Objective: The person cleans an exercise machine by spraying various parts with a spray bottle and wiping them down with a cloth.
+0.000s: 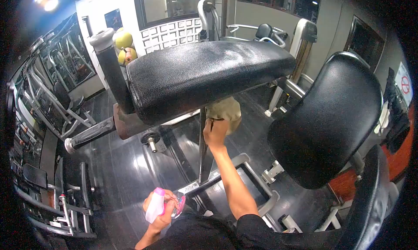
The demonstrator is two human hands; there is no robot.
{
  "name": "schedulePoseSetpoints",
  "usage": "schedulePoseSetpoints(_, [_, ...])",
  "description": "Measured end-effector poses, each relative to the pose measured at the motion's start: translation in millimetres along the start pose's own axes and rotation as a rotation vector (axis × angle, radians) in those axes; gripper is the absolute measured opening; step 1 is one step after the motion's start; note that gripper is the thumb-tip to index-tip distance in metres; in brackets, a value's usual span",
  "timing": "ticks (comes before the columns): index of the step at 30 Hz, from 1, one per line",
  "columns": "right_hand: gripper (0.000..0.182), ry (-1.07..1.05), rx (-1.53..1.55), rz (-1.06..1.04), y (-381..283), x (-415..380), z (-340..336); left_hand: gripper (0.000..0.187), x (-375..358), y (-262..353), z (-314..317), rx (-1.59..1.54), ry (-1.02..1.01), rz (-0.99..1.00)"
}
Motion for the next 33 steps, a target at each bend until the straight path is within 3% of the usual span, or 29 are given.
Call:
schedulePoseSetpoints(1, [0.019,0.002,0.003,0.003,-3.4,1.2,4.7,0.012,-3.2,-1.7,1.8,0.001,-0.015,-0.033])
schedulePoseSetpoints(3, [0.023,0.3,0.094,-0.122,-21.5,-4.7,-10.3,0.012,-5.0,-4.6,1.4,0.005,-0.023,-0.071])
schedulePoseSetpoints(6, [0.025,0.12,0.03,-0.102,-2.6,-15.3,13.0,0.019,-11.5,-0.8,9.3,0.08,-0.156,-0.027])
schedulePoseSetpoints(9, [0.026,0.141,-0.128,-0.211,14.7,-45.5,17.9,0.02,-13.4,-12.2,15.4,-0.005,-0.179,-0.135])
schedulePoseSetpoints(10, [0.025,0.148,0.029,-0.113,28.3,-47.6,16.7,0.02,-13.2,-15.3,15.6,-0.006,-0.176,-0.134])
schedulePoseSetpoints(13, [0.024,0.241,0.071,-0.021,48.0,-43.2,14.5,0.021,-12.9,-17.2,22.6,0.052,-0.229,-0.044])
schedulePoseSetpoints(20, [0.025,0.006,-0.167,-0.066,11.5,-13.9,29.8,0.018,-9.7,-26.2,24.2,0.004,-0.168,-0.118])
schedulePoseSetpoints(21, [0.025,0.009,-0.167,-0.068,16.3,-19.7,33.3,0.017,-8.2,-27.1,24.3,-0.001,-0.158,-0.11])
schedulePoseSetpoints(23, [0.015,0.225,-0.197,-0.235,18.5,-52.9,25.9,0.017,-8.0,-27.2,26.1,-0.012,-0.158,-0.094])
schedulePoseSetpoints(26, [0.016,0.064,-0.134,-0.083,61.5,-101.1,51.2,0.018,-7.6,-24.7,30.4,-0.015,-0.171,-0.053])
schedulePoseSetpoints(33, [0.043,0.019,-0.135,0.06,101.2,-122.6,69.9,0.017,-12.1,-20.0,30.9,-0.041,-0.153,-0.033])
Point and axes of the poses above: each hand's wrist, its own x-axis towards the middle knuckle, its own z-axis out of the palm, y = z × x, the point moved 10 cm from there along x, towards the middle knuckle, and after that the axes turned 4 degrees about z, right-handed, at the moved point
